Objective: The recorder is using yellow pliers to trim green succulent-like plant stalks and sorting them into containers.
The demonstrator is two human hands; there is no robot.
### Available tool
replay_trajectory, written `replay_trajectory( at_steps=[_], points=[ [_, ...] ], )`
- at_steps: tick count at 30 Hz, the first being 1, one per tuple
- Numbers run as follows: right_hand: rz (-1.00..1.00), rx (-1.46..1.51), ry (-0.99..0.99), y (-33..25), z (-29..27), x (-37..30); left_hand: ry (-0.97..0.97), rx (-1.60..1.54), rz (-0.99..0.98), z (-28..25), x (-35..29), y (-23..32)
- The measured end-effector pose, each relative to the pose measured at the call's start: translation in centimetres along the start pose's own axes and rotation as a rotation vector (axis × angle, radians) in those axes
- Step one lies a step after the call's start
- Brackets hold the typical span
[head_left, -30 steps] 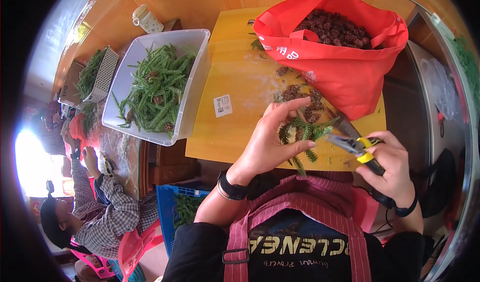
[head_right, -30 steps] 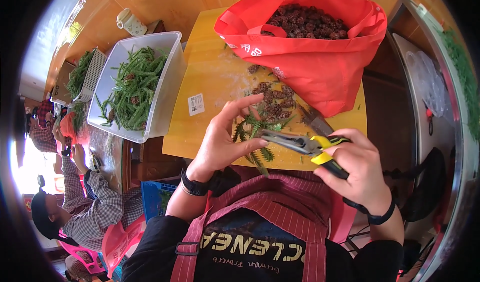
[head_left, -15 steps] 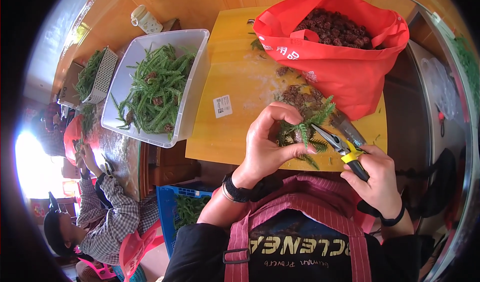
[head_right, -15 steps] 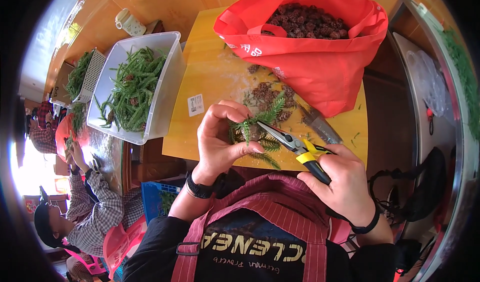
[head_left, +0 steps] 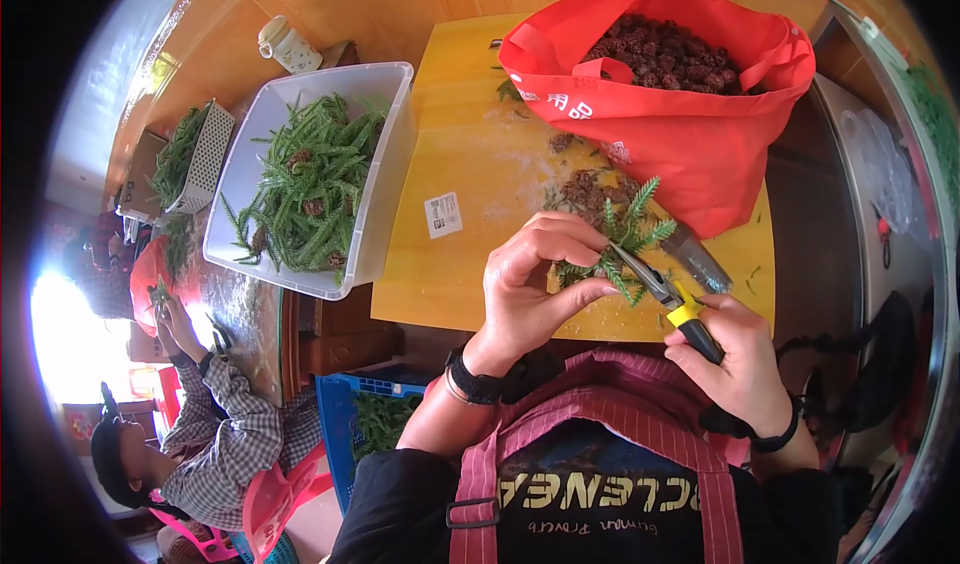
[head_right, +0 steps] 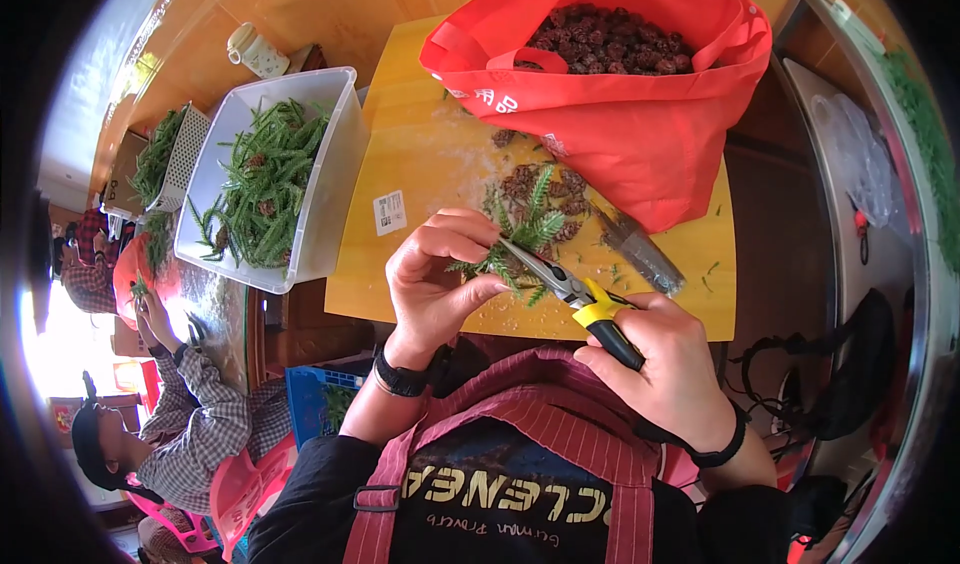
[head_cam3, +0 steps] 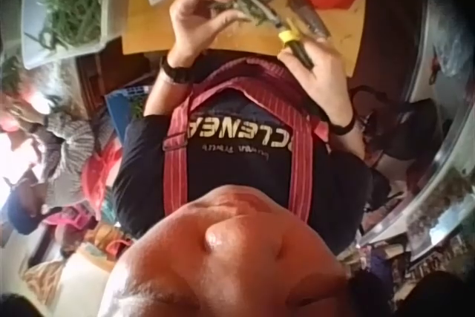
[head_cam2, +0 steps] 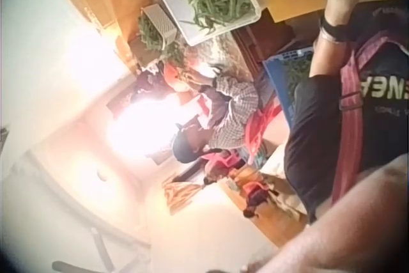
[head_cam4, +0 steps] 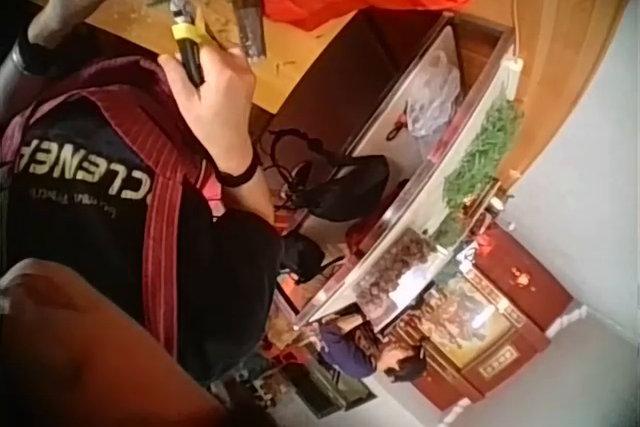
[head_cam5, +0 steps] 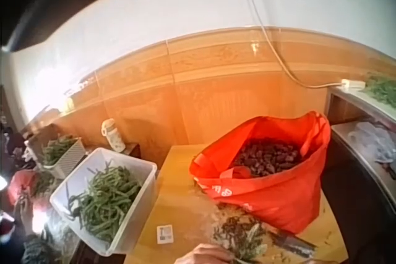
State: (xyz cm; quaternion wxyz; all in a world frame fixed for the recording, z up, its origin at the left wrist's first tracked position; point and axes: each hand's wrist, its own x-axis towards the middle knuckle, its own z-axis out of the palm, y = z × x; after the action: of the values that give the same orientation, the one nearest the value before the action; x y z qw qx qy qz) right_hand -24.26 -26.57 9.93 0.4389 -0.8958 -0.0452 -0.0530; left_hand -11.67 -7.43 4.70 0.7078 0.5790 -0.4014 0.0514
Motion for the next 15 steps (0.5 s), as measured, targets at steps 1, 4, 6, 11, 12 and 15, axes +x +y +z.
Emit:
replay_trajectory(
  at_steps=[1,4,6,11,12,15],
  points=[
    [-0.014,-0.067,0.007,-0.3,0.0,0.1,0.010,-0.040,-0.001,0.0,-0.1,-0.1],
    [-0.019,-0.117,-0.012,-0.1,0.0,0.2,0.041,-0.102,-0.043,0.0,-0.3,-0.1],
    [-0.005,-0.103,-0.035,0.4,0.0,0.0,0.061,-0.129,-0.082,0.1,-0.3,-0.1],
    [0.304,0.253,-0.222,0.3,-0.1,-0.1,0.050,-0.237,-0.116,-0.2,-0.4,-0.3],
    [0.304,0.253,-0.222,0.4,-0.1,-0.1,0.051,-0.236,-0.115,-0.3,-0.4,-0.2],
    [0.302,0.304,-0.229,0.4,0.0,-0.3,0.072,-0.232,-0.152,-0.4,-0.2,0.1]
  ],
)
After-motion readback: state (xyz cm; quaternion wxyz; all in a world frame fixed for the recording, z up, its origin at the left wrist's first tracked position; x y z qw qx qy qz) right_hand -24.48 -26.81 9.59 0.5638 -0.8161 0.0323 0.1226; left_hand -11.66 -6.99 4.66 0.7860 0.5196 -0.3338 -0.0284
